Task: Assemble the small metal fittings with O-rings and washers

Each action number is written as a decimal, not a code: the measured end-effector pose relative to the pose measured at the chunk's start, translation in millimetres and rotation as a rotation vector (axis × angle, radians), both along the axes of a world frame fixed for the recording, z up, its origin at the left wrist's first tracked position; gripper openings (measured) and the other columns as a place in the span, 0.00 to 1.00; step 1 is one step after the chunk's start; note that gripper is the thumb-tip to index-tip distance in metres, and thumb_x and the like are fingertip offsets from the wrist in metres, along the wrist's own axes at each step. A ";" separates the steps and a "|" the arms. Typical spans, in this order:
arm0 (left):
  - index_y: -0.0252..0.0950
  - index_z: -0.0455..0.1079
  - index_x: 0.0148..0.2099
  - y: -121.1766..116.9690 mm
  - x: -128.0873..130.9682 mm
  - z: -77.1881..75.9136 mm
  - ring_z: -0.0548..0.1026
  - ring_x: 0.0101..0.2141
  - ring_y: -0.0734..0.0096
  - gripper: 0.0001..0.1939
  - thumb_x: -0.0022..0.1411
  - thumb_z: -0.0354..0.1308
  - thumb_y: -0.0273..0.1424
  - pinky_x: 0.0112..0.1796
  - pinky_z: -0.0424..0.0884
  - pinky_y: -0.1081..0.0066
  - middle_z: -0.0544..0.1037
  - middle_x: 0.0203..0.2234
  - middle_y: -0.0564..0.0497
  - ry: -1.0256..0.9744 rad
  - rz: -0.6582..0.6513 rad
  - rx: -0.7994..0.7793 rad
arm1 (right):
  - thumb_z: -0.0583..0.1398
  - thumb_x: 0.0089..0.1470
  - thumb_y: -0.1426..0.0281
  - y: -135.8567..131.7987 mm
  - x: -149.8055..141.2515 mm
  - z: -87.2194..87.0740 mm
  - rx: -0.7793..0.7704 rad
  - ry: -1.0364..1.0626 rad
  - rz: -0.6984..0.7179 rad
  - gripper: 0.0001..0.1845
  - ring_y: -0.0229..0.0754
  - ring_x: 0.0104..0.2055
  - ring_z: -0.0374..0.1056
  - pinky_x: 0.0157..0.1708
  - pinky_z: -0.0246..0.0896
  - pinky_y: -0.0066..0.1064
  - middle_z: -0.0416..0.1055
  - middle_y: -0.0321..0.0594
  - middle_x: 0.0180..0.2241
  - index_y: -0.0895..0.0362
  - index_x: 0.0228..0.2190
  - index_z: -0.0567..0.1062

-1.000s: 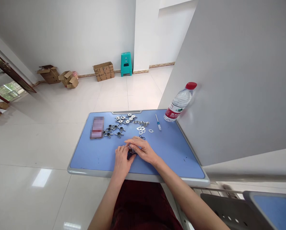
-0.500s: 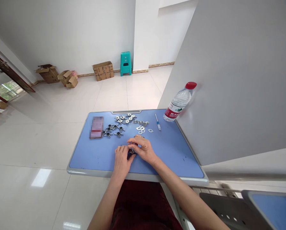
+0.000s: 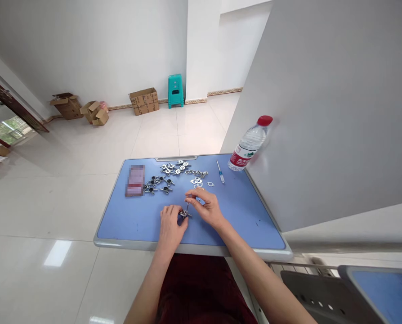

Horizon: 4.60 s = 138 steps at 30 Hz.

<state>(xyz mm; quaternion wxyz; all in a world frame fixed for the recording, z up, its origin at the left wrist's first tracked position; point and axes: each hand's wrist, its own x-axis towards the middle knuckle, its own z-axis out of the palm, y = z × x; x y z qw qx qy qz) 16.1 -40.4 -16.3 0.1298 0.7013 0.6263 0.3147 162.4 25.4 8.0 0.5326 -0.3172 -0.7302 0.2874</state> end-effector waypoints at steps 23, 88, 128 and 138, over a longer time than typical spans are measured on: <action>0.39 0.66 0.39 0.6 -1.2 -1.3 0.67 0.37 0.61 0.09 0.57 0.60 0.22 0.40 0.65 0.63 0.74 0.34 0.52 -0.018 -0.001 0.000 | 0.57 0.63 0.64 1.4 17.8 13.2 -0.200 -0.056 0.280 0.10 0.42 0.34 0.68 0.39 0.62 0.34 0.77 0.39 0.31 0.53 0.35 0.77; 0.37 0.66 0.45 2.2 -3.4 -13.2 0.68 0.37 0.62 0.11 0.60 0.59 0.23 0.39 0.68 0.63 0.75 0.37 0.49 -0.007 -0.035 0.083 | 0.54 0.63 0.65 -6.0 -22.0 -4.4 0.114 -0.143 0.092 0.09 0.38 0.25 0.61 0.28 0.59 0.31 0.68 0.36 0.25 0.54 0.32 0.70; 0.38 0.65 0.37 1.8 -2.8 -2.0 0.69 0.38 0.61 0.09 0.56 0.60 0.22 0.40 0.68 0.62 0.74 0.34 0.51 -0.027 0.018 0.053 | 0.53 0.63 0.71 -4.0 -2.2 -7.3 0.179 -0.025 -0.039 0.09 0.41 0.30 0.67 0.34 0.64 0.35 0.73 0.37 0.26 0.54 0.42 0.73; 0.39 0.66 0.37 1.6 -2.6 -2.1 0.70 0.37 0.61 0.08 0.56 0.59 0.23 0.40 0.68 0.62 0.74 0.33 0.51 -0.059 0.013 0.056 | 0.53 0.63 0.73 -1.8 -3.6 -12.3 0.240 -0.082 -0.016 0.09 0.41 0.30 0.66 0.33 0.63 0.34 0.73 0.38 0.28 0.54 0.41 0.72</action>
